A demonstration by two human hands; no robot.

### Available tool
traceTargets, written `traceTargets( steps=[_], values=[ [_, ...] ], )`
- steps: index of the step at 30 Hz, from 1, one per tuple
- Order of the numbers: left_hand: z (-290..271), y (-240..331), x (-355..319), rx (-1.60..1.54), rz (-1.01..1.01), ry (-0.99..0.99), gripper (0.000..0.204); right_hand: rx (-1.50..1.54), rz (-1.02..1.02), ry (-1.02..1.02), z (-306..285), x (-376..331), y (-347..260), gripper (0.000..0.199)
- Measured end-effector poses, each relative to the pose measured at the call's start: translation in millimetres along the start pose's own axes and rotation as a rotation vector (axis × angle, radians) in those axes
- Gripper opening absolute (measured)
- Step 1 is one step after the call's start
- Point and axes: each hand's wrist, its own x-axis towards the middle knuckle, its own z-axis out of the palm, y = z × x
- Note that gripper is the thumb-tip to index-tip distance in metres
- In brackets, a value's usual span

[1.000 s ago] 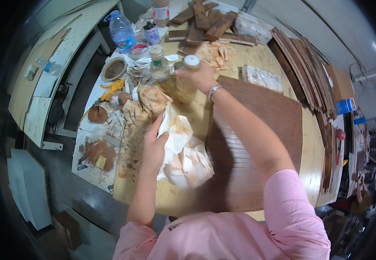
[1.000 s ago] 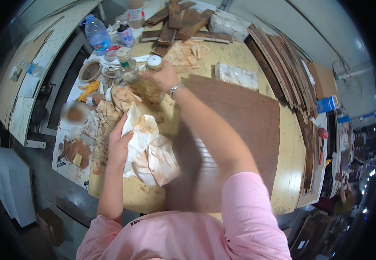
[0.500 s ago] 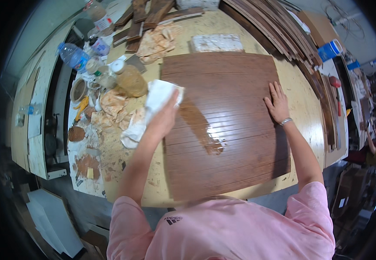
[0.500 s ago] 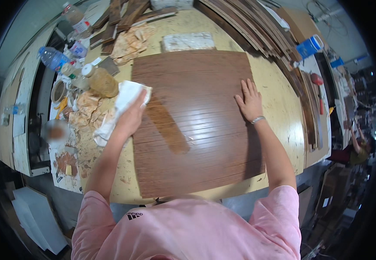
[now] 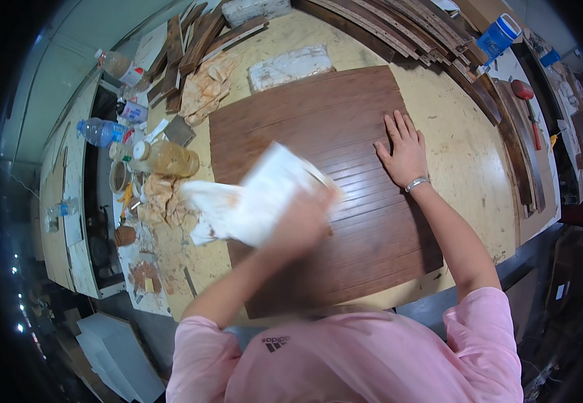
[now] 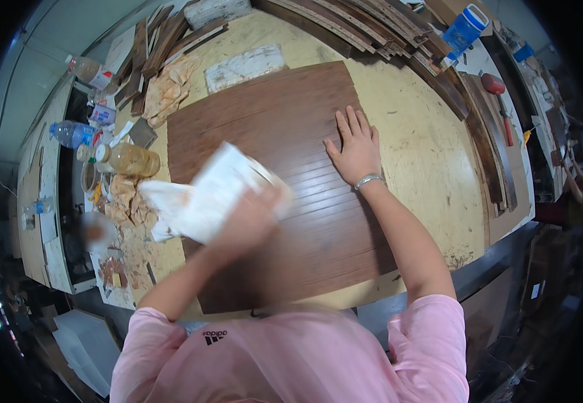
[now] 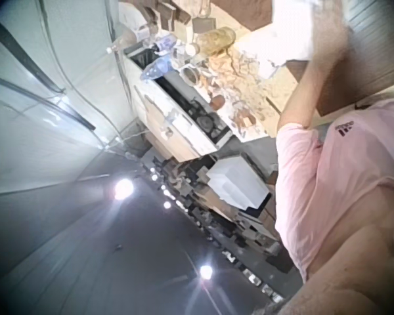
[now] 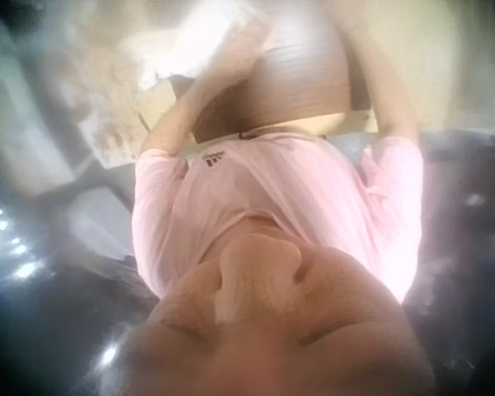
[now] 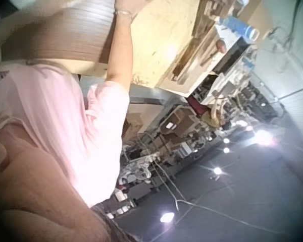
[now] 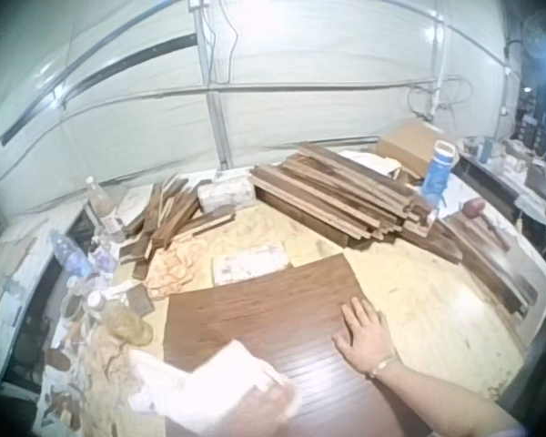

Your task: The person wipes a slatted wood panel using a white cloth, occasionally pouring liquid from a clear bottle onto the cloth.

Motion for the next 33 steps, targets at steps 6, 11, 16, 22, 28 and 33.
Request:
traceTargets(
  steps=[6, 11, 16, 22, 28, 33],
  values=[
    [-58.1, -119.4, 79.7, 0.051, -0.565, 0.141, 0.040, 0.029, -0.010, 0.010, -5.4, 1.9, -2.7, 0.068],
    [21.1, -92.2, 79.5, 0.190, -0.154, 0.129, 0.050, 0.056, -0.004, -0.021, -3.2, 1.8, -2.0, 0.068],
    [-34.2, -101.2, 136.5, 0.118, -0.300, 0.120, 0.048, 0.068, 0.034, -0.018, -8.9, 1.1, 1.8, 0.069],
    [16.8, -67.7, 173.9, 0.138, 0.005, 0.030, 0.051, 0.111, 0.045, -0.050, -7.6, 2.1, 4.1, 0.069],
    [18.8, -106.4, 240.4, 0.309, -0.126, 0.167, 0.052, 0.311, 0.061, -0.014, -12.8, 4.1, -5.0, 0.072],
    [34.6, -48.9, 266.0, 0.162, 0.168, -0.092, 0.050, 0.276, 0.105, -0.043, -20.5, 4.5, 4.8, 0.071]
  ],
)
